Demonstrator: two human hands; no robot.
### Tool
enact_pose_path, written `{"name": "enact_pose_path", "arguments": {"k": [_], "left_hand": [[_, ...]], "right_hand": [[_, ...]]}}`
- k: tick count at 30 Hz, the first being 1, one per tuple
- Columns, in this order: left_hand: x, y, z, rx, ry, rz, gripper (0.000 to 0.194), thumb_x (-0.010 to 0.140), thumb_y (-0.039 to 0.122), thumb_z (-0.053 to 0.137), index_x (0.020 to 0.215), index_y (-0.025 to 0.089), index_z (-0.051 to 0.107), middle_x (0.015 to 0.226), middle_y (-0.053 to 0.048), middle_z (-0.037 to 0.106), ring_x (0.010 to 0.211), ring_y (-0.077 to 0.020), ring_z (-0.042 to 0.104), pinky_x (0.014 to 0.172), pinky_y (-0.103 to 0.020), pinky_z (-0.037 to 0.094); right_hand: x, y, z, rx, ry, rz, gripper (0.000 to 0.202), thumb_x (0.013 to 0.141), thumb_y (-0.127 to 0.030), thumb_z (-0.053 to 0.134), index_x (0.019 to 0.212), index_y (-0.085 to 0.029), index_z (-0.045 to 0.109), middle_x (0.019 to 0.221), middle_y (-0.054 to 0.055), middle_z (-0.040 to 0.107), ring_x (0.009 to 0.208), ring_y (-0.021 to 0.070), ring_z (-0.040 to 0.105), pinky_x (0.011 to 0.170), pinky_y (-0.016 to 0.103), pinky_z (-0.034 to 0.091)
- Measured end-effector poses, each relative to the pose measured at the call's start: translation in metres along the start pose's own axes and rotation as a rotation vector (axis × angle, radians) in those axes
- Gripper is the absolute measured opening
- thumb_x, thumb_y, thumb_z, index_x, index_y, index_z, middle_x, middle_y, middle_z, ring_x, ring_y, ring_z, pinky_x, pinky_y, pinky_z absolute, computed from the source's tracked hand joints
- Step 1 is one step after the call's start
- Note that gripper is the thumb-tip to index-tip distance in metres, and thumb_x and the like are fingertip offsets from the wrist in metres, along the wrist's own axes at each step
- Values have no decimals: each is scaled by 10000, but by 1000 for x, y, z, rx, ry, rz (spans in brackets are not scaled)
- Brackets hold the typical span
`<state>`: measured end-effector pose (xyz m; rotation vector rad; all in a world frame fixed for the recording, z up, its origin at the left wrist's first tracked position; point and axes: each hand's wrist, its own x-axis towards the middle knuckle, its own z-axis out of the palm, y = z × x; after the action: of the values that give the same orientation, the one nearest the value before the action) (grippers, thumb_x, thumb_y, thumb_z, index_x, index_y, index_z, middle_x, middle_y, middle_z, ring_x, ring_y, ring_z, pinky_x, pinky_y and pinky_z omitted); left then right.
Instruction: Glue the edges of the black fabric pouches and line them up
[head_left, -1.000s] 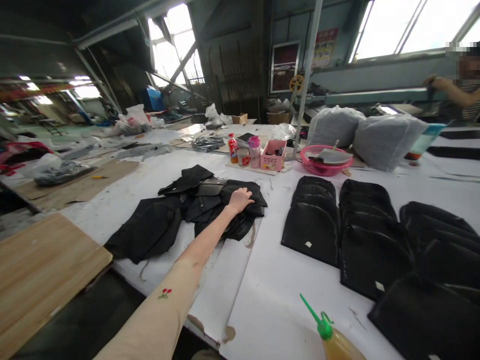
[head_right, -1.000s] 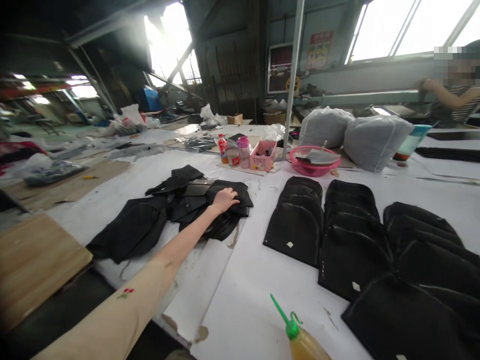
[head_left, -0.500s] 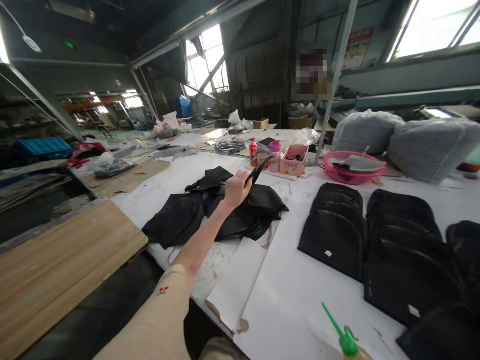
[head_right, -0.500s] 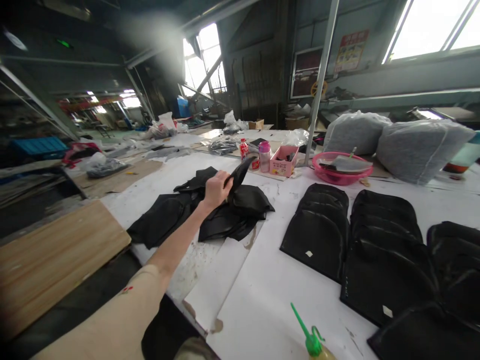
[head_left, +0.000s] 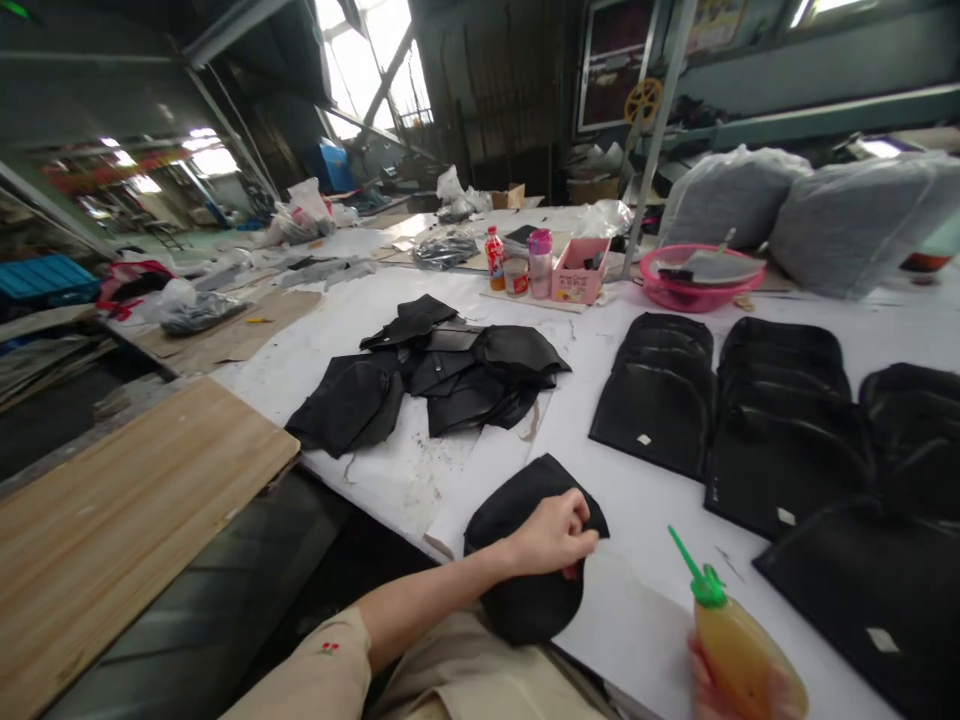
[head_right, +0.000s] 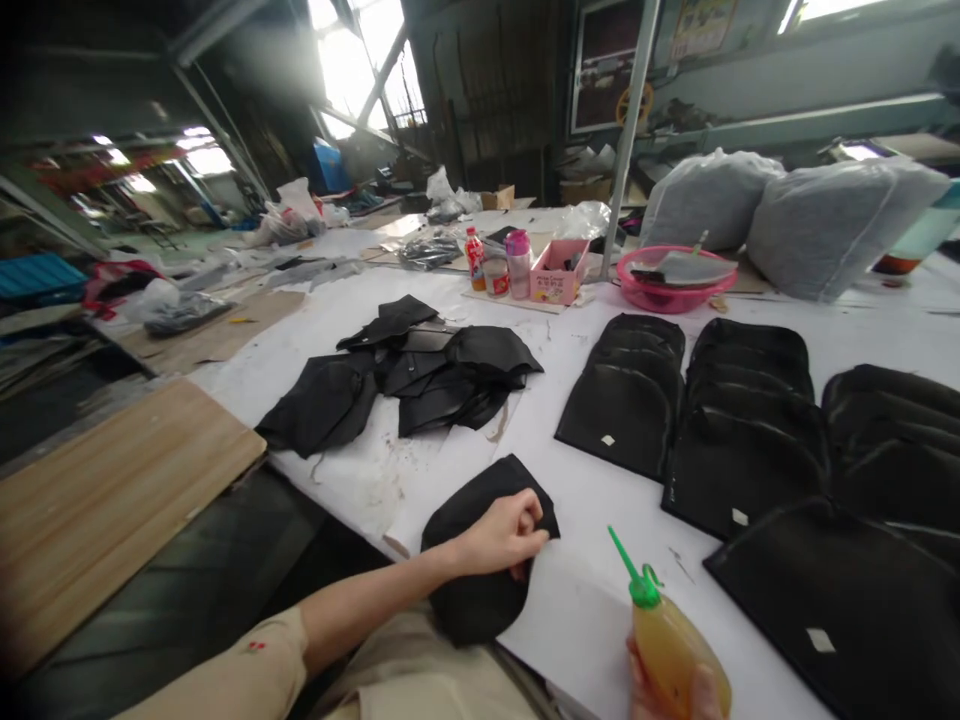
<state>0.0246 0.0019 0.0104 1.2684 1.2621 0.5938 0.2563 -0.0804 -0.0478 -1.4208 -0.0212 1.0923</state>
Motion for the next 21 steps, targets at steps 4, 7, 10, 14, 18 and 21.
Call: {"name": "enact_pose_path", "arguments": {"k": [4,7,10,14,18,21], "left_hand": [[12,-26,23,-251,9,30,212,899,300,637,990,209,469,692,27,662,592,-164,706,577,-265,567],[-8,-31,2,88,36,281,202,931,317,681,1065,187,604,961,-67,728,889,-209,754,797,-351,625],[-31,-34,-40,575,-146,509,529,755,414,924,1187,205,702,1292,-147,700,1336,-365,609,1158,-555,485],[-47,-45,-81,831,-274,586,928,627,571,977,1411,202,644,1542,-211,548,1503,-432,440,1228,-615,404],[-47,-58,-89,879,-257,718,507,857,455,850,1288,218,728,1476,-165,625,1435,-352,547,1186,-534,486],[-46,-63,-89,905,-244,843,292,948,370,755,1177,189,769,1413,-168,666,1390,-336,591,1136,-494,541]], "right_hand": [[-24,-6,6,76,-53,-116,381,652,-567,889,893,-297,771,1098,64,749,1175,313,702,716,367,687],[-28,-5,5,158,-94,-139,419,704,-519,898,981,-238,758,1029,36,745,938,207,718,686,276,653],[-27,-2,5,185,-111,-159,471,705,-527,905,1009,-206,740,986,38,741,875,192,703,665,273,641],[-25,0,5,186,-133,-163,494,709,-537,897,1014,-184,735,957,59,748,827,196,698,638,285,630],[-24,2,3,187,-131,-156,540,686,-560,905,1016,-168,737,926,68,753,786,194,696,613,275,612],[-26,2,3,173,-138,-150,500,729,-540,880,1034,-173,728,932,67,756,780,192,700,614,280,604]]}}
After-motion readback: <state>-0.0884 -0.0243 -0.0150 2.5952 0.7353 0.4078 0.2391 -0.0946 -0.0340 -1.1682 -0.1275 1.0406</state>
